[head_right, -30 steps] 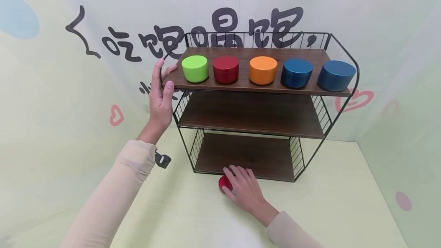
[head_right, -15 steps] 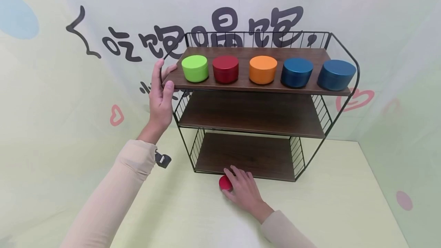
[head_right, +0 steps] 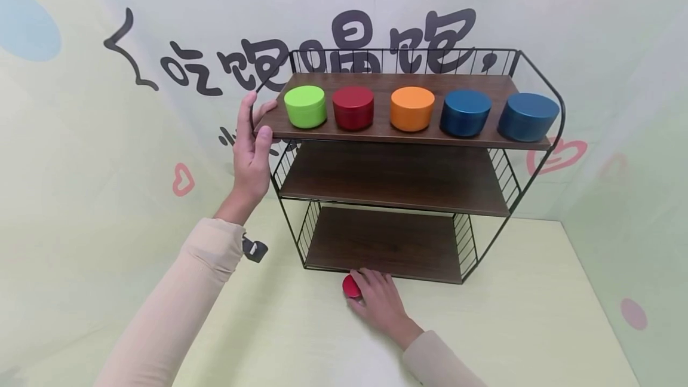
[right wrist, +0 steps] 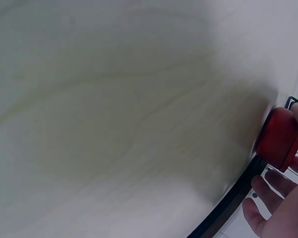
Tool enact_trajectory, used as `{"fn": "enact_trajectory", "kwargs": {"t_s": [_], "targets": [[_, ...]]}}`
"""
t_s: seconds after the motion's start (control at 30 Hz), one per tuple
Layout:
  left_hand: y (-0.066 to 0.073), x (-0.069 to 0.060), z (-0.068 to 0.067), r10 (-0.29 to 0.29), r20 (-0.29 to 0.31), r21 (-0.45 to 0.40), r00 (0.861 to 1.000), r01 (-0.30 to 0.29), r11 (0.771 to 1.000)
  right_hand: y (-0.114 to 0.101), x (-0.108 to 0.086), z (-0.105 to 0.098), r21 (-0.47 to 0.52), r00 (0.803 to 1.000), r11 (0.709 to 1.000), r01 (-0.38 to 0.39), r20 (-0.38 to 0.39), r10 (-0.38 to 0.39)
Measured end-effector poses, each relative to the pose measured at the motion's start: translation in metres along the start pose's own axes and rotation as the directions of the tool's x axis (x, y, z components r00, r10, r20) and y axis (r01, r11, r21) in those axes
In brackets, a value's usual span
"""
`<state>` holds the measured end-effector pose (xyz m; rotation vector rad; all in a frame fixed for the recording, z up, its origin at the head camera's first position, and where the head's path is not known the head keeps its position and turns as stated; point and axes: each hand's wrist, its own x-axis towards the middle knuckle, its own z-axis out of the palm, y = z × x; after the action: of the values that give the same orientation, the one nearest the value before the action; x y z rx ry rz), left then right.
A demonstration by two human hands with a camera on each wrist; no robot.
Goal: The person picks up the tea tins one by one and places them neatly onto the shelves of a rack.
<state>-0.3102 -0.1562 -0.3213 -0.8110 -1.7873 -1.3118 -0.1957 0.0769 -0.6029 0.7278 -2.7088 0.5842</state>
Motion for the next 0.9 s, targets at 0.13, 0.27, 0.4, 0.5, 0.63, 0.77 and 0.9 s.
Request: {"fn": "enact_trajectory", "kwargs": {"t_s": [0.13,0.27,0.4,0.5,0.63,0.77,0.9], "targets": [[0.001,0.000,0.000,-0.005,0.000,0.003,1.000,0.005,1.000,-0.001,-0.001,0.001,0.006,1.000,1.000,0.000,-0.001,0.000],[0.001,0.000,0.001,-0.013,-0.002,0.003,1.000,0.013,1.000,-0.002,-0.002,0.001,0.017,1.000,1.000,-0.001,-0.004,0.002],[0.005,0.000,0.001,-0.018,-0.003,-0.009,1.000,0.018,1.000,-0.002,-0.002,0.001,0.014,1.000,1.000,-0.002,-0.003,0.002],[0.018,0.002,0.001,-0.025,0.000,-0.015,1.000,0.025,1.000,-0.003,-0.002,0.001,0.005,1.000,1.000,0.000,-0.002,0.000],[0.033,0.004,0.000,-0.051,0.002,-0.022,0.999,0.051,0.998,-0.003,-0.003,0.001,0.014,1.000,1.000,0.006,-0.007,-0.006],[0.015,0.001,0.001,-0.049,-0.005,-0.023,0.999,0.048,0.999,-0.003,-0.003,0.001,0.028,1.000,0.999,0.021,-0.020,-0.020],[0.003,0.000,0.001,-0.025,-0.006,-0.008,1.000,0.025,1.000,-0.003,-0.003,-0.001,0.018,1.000,0.999,0.031,-0.002,-0.031]]}}
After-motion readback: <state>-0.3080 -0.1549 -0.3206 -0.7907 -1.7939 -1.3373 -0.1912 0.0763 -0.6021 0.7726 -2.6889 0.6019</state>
